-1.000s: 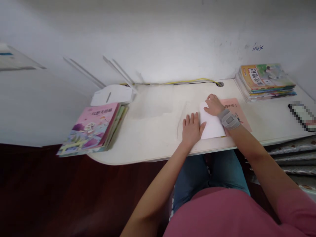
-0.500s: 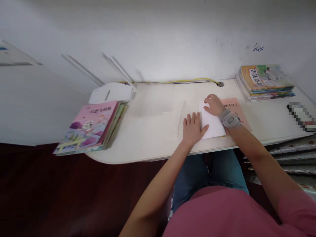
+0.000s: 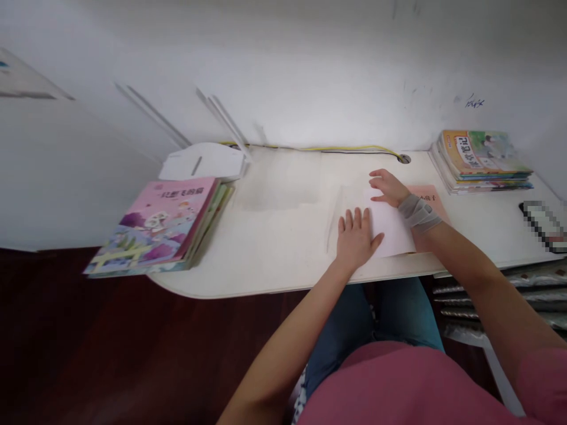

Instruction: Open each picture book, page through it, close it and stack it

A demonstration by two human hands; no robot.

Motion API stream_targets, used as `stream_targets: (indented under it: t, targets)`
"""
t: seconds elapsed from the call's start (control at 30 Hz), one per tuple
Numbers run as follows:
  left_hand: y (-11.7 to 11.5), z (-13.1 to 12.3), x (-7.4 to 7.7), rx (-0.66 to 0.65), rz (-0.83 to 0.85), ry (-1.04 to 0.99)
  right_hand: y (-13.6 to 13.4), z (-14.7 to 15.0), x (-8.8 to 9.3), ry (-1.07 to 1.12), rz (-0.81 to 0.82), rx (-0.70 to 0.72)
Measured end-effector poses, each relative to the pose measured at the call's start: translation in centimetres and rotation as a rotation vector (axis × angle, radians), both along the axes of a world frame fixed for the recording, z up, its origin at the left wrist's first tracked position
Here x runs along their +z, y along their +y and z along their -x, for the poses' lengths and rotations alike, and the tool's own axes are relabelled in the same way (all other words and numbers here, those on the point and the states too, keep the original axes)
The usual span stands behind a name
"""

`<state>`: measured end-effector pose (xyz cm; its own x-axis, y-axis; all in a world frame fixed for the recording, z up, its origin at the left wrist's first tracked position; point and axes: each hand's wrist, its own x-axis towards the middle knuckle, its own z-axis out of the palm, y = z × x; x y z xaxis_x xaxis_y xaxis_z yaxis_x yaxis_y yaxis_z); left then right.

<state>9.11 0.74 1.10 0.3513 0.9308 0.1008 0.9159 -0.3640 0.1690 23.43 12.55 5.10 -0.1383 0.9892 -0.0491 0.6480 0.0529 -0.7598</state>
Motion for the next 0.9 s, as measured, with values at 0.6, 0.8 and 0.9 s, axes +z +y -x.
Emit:
stream_targets:
  t: [0.6,0.8,0.9]
  targets:
    - [-0.1,0.4,0.3,-0.013,0.038,-0.107,-3.8,-6.7,-1.1,-0.729,-0.435,0.716]
    - [-0.1,0.3,0.4,-0.009,0.019,-0.077,-1.7,-5.5,-1.0,-0.795,-0.362,0.668]
    - [-0.1,0.3,0.4,-0.001,0.01,-0.062,-0.1,-4.5,-1.2,-0.837,-0.313,0.653]
